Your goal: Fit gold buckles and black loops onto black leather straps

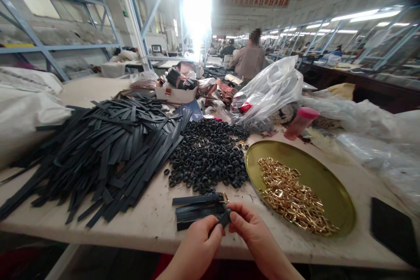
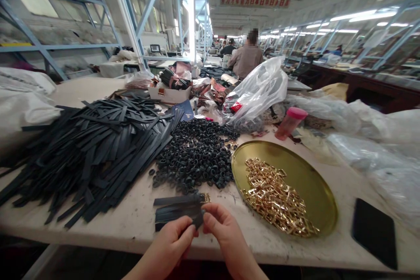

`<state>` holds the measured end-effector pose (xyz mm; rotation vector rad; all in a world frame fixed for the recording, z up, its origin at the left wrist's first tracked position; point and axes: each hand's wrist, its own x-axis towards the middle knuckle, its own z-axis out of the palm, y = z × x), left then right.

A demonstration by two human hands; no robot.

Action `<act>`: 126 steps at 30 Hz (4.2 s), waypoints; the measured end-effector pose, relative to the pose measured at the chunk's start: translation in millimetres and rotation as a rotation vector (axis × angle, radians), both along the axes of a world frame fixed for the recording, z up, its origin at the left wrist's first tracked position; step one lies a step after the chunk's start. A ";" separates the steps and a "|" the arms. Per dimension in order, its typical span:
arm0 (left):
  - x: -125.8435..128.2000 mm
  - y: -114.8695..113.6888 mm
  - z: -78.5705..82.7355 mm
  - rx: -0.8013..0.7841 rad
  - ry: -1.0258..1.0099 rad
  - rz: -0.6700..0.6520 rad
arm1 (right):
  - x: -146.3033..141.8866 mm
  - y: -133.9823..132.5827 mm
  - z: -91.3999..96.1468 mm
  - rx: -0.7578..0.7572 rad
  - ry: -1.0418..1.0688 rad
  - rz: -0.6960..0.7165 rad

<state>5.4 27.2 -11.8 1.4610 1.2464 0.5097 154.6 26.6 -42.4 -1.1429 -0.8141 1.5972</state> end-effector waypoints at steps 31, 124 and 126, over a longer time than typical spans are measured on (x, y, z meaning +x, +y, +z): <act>17.2 -26.8 -19.0 -0.280 -0.379 0.135 | 127.6 46.9 17.7 0.292 -1.736 0.110; 3.5 -27.2 -5.4 -0.022 -0.157 0.016 | 6.0 -55.7 -1.1 0.211 -0.414 0.113; 0.9 -29.5 -3.4 -0.022 -0.166 0.003 | 2.6 -52.8 -1.1 0.158 -0.265 0.096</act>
